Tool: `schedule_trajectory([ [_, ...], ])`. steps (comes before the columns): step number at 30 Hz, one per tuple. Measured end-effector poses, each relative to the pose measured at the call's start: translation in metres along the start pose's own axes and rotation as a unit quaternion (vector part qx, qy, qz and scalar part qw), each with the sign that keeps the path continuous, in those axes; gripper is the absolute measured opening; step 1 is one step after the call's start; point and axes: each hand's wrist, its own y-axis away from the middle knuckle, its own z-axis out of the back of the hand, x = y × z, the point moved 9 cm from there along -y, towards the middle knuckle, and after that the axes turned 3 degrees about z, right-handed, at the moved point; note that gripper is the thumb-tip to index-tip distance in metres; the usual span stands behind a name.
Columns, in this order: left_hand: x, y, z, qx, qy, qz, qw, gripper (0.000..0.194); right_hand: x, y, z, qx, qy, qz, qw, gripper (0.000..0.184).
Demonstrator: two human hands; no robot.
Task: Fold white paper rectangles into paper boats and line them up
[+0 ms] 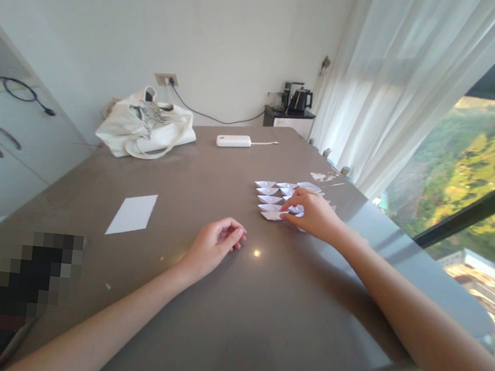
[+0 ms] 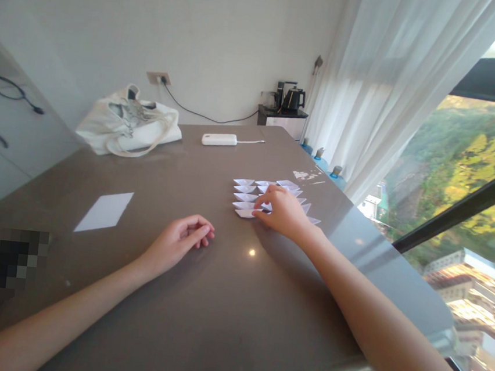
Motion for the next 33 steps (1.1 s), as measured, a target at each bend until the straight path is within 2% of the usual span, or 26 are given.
schedule_trajectory([
  [5,-0.0012,-0.0001,-0.0003,0.000,0.002,0.005,1.000,0.028,-0.0021,0.0010,-0.0035,0.010,0.022,-0.003,1.000,0.016],
  [16,-0.0005,0.0004,0.0006,-0.004,0.005,0.010,1.000,0.027,0.0018,0.0007,-0.0055,0.033,0.022,0.034,0.999,0.013],
  [26,-0.0005,0.0000,-0.0003,0.000,0.010,0.011,1.000,0.025,-0.0002,0.0019,-0.0051,0.050,0.011,0.021,0.998,0.014],
  [33,0.0005,-0.0003,-0.0004,0.001,0.018,0.011,1.000,0.026,-0.0003,0.0010,0.0004,0.030,-0.022,0.018,0.999,0.015],
])
